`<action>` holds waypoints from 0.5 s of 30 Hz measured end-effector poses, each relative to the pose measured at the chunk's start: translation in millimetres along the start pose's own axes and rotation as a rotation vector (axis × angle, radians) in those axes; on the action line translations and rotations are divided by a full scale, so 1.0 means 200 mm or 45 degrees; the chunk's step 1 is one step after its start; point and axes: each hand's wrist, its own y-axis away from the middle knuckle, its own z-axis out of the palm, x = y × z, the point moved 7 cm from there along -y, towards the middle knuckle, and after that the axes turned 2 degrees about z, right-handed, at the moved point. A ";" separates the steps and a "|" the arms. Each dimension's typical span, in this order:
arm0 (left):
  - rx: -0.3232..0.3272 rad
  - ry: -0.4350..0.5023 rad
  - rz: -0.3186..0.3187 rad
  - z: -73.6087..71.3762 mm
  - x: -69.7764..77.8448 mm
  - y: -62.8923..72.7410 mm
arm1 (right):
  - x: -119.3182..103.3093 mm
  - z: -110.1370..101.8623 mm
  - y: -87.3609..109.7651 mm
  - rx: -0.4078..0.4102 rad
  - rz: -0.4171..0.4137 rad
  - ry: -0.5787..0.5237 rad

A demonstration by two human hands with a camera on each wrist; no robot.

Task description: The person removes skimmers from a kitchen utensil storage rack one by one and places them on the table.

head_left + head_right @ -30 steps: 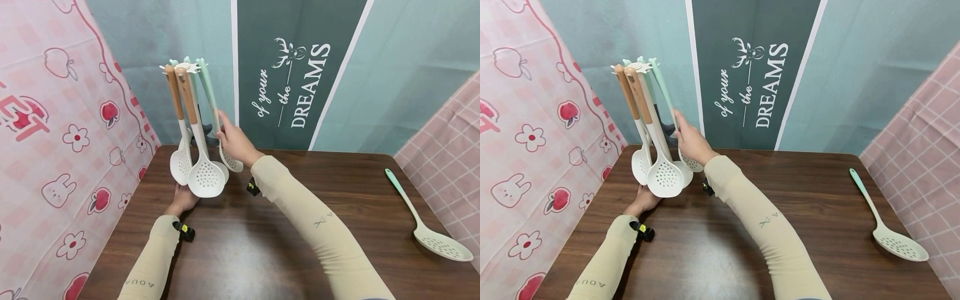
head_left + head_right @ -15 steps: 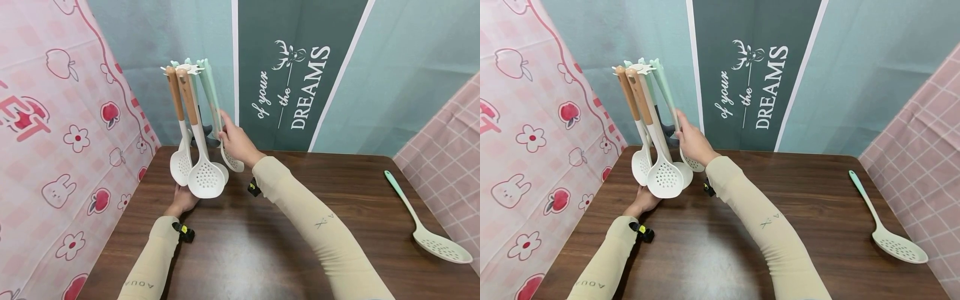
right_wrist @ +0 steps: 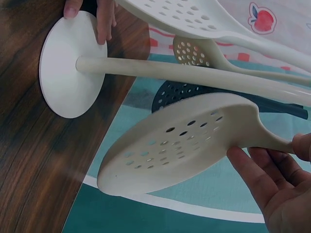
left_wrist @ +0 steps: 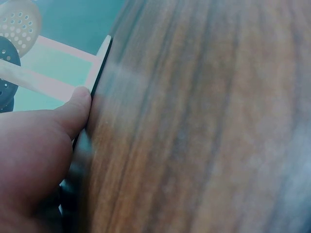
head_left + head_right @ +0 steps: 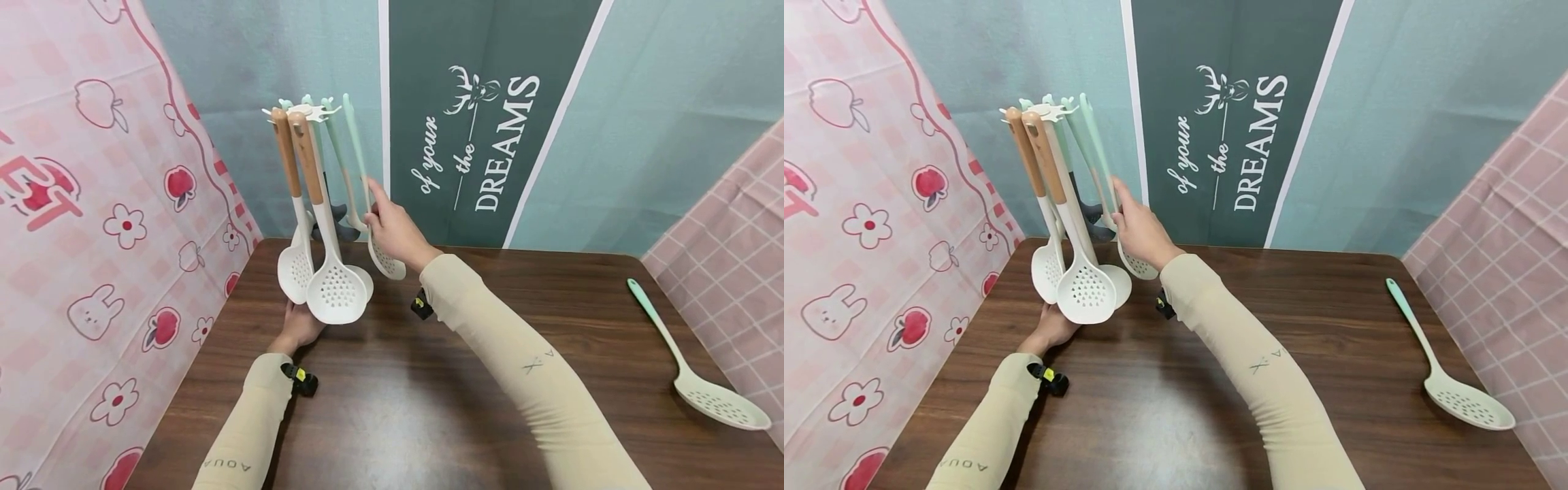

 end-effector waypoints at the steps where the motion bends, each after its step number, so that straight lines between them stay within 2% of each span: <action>1: 0.003 0.000 -0.001 0.00 0.00 0.00 | 0.00 0.00 0.00 0.001 0.000 -0.002; 8: 0.012 0.004 0.004 -0.01 -0.01 0.00 | 0.02 -0.03 0.02 0.003 0.020 0.034; 15: 0.039 0.008 0.032 -0.01 0.00 0.00 | 0.07 -0.05 0.08 -0.016 0.010 0.076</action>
